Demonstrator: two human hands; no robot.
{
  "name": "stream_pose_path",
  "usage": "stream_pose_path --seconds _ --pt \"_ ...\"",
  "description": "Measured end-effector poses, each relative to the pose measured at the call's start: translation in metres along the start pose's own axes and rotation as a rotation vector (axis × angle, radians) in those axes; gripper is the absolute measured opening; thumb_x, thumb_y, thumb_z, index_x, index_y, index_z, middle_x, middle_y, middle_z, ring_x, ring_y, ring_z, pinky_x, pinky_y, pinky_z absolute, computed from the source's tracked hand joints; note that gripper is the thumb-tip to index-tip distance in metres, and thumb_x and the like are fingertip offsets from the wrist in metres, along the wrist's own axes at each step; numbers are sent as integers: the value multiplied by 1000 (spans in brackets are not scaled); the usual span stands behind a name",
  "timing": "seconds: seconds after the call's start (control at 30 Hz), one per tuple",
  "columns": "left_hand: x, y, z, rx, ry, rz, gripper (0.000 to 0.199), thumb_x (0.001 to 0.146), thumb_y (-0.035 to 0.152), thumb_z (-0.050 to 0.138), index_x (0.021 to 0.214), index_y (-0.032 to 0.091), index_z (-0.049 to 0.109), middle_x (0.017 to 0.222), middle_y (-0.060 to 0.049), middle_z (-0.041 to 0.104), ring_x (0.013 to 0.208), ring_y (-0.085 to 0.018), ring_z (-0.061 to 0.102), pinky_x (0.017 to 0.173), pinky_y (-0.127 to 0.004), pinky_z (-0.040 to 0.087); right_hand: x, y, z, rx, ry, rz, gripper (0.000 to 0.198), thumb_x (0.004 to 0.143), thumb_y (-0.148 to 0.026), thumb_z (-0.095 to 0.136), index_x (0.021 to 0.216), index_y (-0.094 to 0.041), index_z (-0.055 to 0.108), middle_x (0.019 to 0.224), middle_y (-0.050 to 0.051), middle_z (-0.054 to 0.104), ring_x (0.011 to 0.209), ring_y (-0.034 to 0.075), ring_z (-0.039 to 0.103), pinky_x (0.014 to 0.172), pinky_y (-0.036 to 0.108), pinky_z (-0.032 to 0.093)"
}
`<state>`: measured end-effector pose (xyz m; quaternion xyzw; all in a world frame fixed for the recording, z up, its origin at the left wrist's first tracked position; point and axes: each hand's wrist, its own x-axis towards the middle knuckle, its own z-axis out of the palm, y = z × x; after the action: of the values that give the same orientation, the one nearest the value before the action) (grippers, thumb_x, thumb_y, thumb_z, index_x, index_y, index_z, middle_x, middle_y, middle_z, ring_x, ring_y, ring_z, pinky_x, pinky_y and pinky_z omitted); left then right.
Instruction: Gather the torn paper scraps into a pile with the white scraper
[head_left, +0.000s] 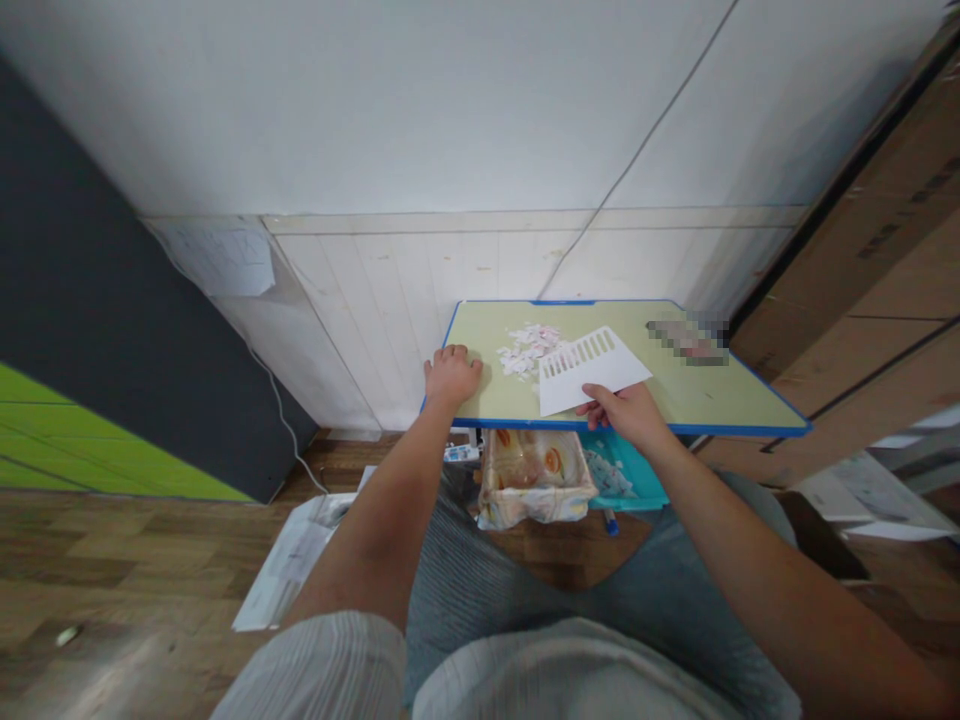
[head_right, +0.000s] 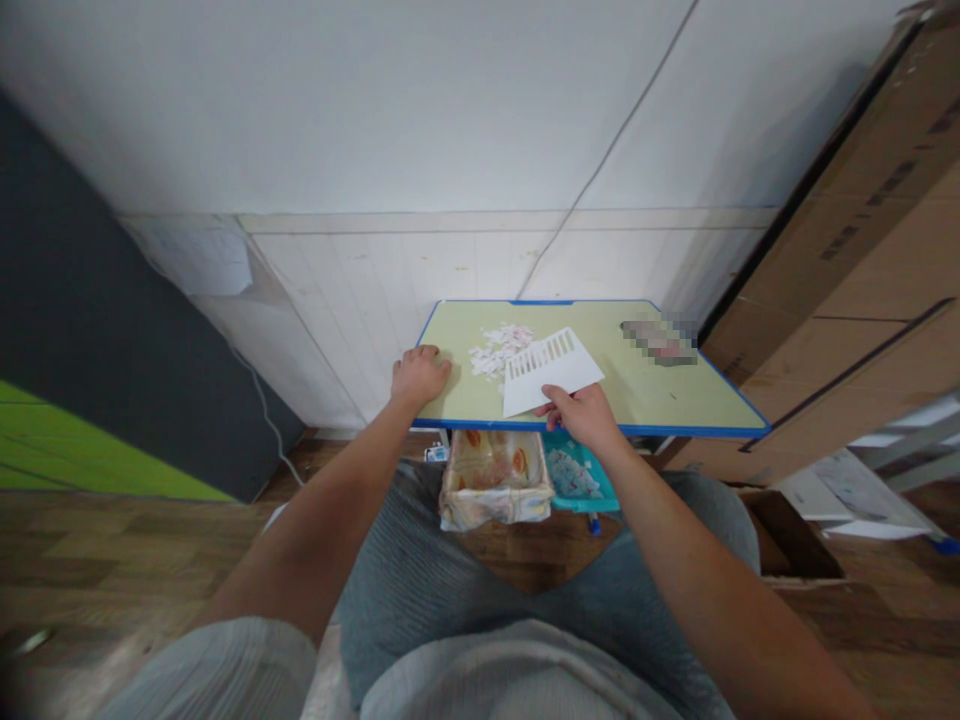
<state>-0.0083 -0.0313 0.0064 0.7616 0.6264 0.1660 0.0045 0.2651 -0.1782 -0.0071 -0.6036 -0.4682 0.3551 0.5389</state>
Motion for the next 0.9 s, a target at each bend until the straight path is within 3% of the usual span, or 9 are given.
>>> stream_pose_path --seconds 0.4,0.47,0.7,0.9 --pt "1 0 1 20 5 7 48 111 40 46 146 16 69 161 -20 67 150 -39 58 125 -60 47 3 -12 -51 -27 179 -81 31 78 -43 85 87 -18 70 62 9 76 41 19 63 40 27 50" --pt "1 0 0 25 6 8 48 110 40 47 146 16 69 161 -20 67 150 -39 59 125 -60 48 3 -17 -42 -5 177 -96 30 81 -43 83 88 -17 70 66 11 79 43 18 65 41 27 51" --pt "1 0 -1 32 -4 8 48 111 40 46 147 15 68 161 -20 66 151 -38 58 125 -59 48 -6 -18 28 65 -18 -43 29 83 -41 79 97 -17 72 67 10 80 44 20 68 43 29 54" --pt "0 2 -1 24 -5 1 48 111 40 47 147 17 68 164 -19 65 151 -38 57 126 -58 46 -11 -11 16 33 -15 -16 25 82 -43 81 93 -22 70 66 8 79 41 20 63 43 32 53"
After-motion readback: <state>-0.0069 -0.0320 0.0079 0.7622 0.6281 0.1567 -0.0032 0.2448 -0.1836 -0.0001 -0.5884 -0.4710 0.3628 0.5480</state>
